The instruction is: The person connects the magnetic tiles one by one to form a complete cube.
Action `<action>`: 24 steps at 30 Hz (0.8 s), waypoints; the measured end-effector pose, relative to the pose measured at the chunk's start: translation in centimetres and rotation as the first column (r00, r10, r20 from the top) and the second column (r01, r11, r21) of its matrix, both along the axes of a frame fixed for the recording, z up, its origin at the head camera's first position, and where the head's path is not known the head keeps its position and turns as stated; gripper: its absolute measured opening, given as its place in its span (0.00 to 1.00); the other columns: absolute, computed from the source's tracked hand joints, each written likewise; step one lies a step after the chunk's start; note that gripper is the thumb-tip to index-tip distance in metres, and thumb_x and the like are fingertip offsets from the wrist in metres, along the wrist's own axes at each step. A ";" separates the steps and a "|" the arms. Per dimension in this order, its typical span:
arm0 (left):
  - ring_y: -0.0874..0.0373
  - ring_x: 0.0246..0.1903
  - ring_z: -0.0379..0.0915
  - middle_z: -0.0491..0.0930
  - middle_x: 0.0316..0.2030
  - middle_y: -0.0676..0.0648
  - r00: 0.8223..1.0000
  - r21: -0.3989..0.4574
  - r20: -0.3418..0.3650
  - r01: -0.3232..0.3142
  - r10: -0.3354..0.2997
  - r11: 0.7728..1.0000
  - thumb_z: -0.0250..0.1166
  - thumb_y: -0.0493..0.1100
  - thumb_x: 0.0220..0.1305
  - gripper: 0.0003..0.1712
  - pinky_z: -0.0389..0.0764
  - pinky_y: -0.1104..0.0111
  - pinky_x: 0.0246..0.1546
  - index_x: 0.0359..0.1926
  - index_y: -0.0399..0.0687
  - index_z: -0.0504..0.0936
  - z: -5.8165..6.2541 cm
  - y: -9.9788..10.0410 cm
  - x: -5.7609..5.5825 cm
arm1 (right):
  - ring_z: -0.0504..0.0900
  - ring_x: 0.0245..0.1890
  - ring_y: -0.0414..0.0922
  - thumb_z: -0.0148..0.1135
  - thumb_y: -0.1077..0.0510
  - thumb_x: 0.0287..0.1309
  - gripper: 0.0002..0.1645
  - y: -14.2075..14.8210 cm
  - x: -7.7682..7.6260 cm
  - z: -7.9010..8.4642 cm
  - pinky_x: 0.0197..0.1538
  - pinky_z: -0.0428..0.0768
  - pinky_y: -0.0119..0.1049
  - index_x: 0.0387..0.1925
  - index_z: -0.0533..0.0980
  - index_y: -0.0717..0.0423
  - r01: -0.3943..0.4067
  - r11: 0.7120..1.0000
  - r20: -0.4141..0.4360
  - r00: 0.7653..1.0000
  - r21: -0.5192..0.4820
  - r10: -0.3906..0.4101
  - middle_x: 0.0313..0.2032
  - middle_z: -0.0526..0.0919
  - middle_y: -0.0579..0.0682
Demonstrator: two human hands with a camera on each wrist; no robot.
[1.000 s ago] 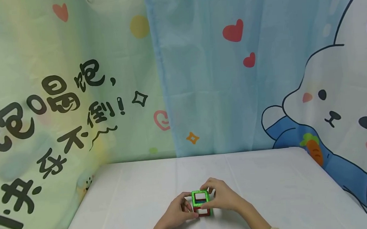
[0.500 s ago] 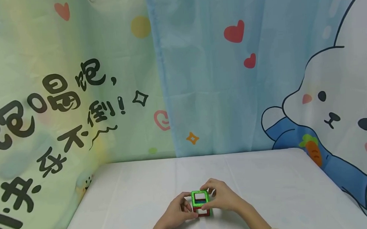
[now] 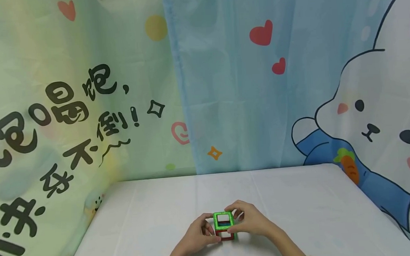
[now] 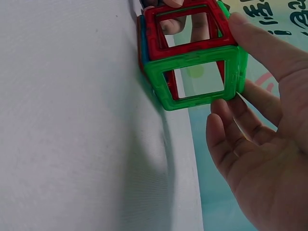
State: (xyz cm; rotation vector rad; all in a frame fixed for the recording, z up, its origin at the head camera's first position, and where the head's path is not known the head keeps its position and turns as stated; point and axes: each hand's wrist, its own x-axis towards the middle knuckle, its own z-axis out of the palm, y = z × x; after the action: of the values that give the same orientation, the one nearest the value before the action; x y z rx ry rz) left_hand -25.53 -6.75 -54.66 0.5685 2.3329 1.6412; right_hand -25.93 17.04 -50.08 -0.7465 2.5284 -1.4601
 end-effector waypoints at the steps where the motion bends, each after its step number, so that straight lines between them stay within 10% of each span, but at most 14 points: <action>1: 0.62 0.26 0.70 0.76 0.29 0.51 1.000 -0.003 -0.001 0.001 -0.001 1.000 0.76 0.35 0.49 0.38 0.71 0.73 0.27 0.62 0.44 0.71 0.0 0.0 0.0 | 0.77 0.40 0.48 0.79 0.53 0.44 0.33 0.0 0.0 -0.1 0.42 0.80 0.40 0.51 0.77 0.60 0.004 1.000 0.005 1.000 -0.005 -0.004 0.46 0.78 0.49; 14: 0.61 0.28 0.72 0.77 0.30 0.52 1.000 -0.026 -0.002 0.023 -0.023 0.999 0.77 0.37 0.48 0.41 0.72 0.72 0.30 0.63 0.43 0.70 0.0 -0.5 -0.5 | 0.77 0.42 0.50 0.79 0.53 0.45 0.40 -0.1 0.2 0.2 0.42 0.79 0.41 0.58 0.73 0.63 0.037 0.999 0.022 0.999 -0.013 -0.036 0.48 0.77 0.53; 24: 0.59 0.29 0.73 0.77 0.32 0.50 0.997 -0.075 0.048 0.061 -0.058 0.995 0.74 0.37 0.54 0.30 0.74 0.71 0.27 0.58 0.42 0.75 0.8 -3.0 -1.0 | 0.78 0.40 0.46 0.65 0.49 0.61 0.25 1.4 0.0 1.9 0.40 0.77 0.38 0.54 0.76 0.62 0.113 0.992 -0.048 0.993 0.054 -0.110 0.46 0.79 0.57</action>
State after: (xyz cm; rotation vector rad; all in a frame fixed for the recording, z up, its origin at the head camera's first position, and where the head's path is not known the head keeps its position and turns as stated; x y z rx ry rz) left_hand -26.52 -9.72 -53.87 0.5729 2.3113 1.5163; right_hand -25.95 18.44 -48.15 -0.6462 2.6734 -1.4118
